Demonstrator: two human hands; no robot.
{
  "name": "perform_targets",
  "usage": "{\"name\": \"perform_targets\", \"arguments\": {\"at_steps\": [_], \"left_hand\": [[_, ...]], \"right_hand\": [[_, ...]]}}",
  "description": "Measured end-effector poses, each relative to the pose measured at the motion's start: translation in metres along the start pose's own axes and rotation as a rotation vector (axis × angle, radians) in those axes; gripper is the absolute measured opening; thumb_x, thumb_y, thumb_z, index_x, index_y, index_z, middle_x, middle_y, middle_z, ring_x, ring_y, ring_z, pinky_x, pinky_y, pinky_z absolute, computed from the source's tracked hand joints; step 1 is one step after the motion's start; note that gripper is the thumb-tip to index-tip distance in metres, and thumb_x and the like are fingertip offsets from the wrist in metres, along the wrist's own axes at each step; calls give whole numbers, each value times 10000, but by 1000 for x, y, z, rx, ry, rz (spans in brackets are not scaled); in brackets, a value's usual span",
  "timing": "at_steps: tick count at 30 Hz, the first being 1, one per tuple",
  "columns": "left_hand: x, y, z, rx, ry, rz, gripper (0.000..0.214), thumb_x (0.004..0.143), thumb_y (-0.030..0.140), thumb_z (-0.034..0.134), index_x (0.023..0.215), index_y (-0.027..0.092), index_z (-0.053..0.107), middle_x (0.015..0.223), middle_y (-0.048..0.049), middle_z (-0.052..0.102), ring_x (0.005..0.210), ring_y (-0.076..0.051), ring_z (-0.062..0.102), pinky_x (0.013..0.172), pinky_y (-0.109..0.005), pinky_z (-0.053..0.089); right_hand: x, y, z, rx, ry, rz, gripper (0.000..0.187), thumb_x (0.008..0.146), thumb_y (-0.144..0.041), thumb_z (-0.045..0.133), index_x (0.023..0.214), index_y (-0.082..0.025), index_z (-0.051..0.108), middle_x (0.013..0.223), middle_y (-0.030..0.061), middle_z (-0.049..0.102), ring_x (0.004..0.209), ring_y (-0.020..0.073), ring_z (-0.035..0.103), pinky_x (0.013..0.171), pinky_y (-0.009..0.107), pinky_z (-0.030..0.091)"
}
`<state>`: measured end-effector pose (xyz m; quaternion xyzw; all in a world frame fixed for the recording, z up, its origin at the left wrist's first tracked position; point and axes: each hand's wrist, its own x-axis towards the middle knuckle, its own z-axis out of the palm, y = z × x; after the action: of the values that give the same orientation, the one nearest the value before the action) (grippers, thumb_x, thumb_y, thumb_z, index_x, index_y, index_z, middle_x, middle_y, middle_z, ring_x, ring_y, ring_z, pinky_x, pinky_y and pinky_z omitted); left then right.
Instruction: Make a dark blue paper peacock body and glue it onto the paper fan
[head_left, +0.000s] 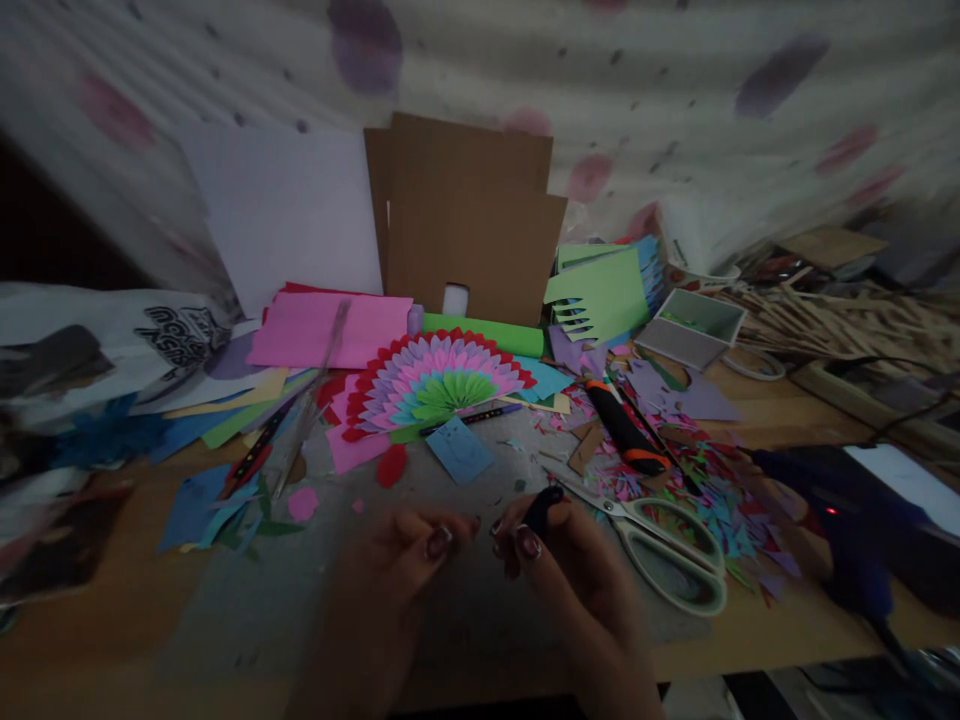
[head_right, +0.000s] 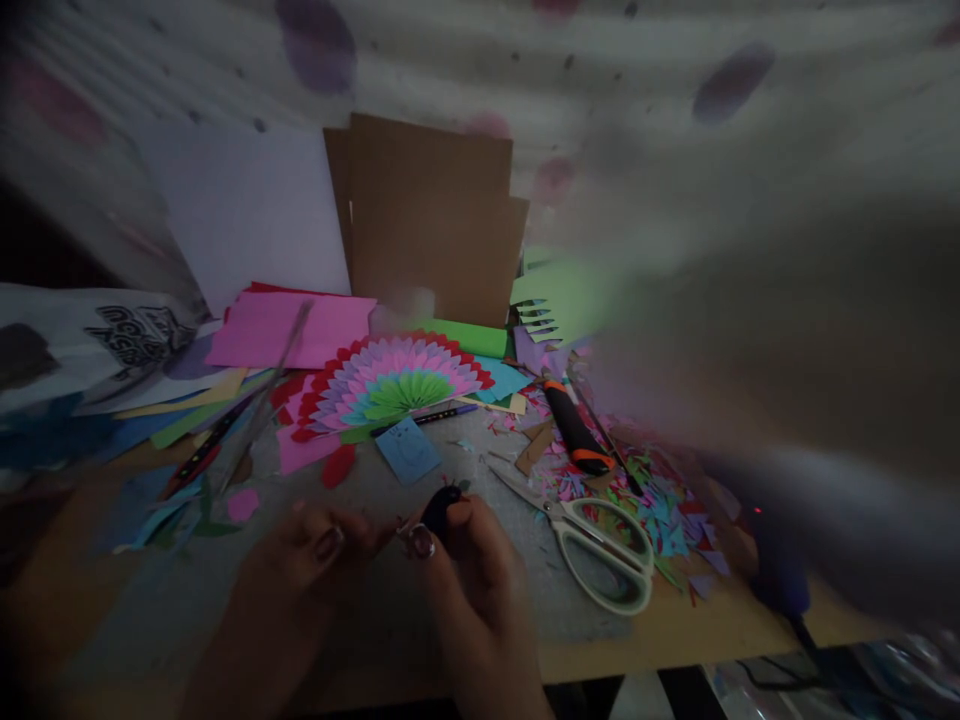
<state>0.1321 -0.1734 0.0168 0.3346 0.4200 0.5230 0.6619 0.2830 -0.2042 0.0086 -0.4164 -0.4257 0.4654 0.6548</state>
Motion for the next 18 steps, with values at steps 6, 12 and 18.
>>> {"name": "perform_targets", "arguments": {"at_steps": [6, 12, 18], "left_hand": [[-2, 3, 4, -191, 20, 0, 317, 711, 340, 915, 574, 178, 679, 535, 73, 639, 536, -63, 622, 929, -348, 633], [-5, 4, 6, -228, 56, 14, 368, 639, 334, 957, 550, 187, 631, 512, 76, 665, 454, -57, 586, 1001, -444, 593], [-9, 8, 8, -186, 102, 63, 390, 616, 280, 972, 848, 256, 660, 532, 92, 651, 491, -79, 591, 586, -186, 540]], "right_hand": [[-2, 5, -1, 0, 61, 18, 183, 934, -372, 721, 837, -231, 659, 793, -10, 621, 682, 120, 545, 622, 208, 467], [-2, -2, -1, -17, 77, 93, 259, 907, -443, 738, 800, -224, 649, 777, -9, 609, 686, 129, 535, 638, 223, 462], [-3, -9, 1, -25, 74, 141, 296, 880, -496, 755, 787, -230, 666, 786, -12, 615, 696, 129, 522, 670, 231, 453]]}}
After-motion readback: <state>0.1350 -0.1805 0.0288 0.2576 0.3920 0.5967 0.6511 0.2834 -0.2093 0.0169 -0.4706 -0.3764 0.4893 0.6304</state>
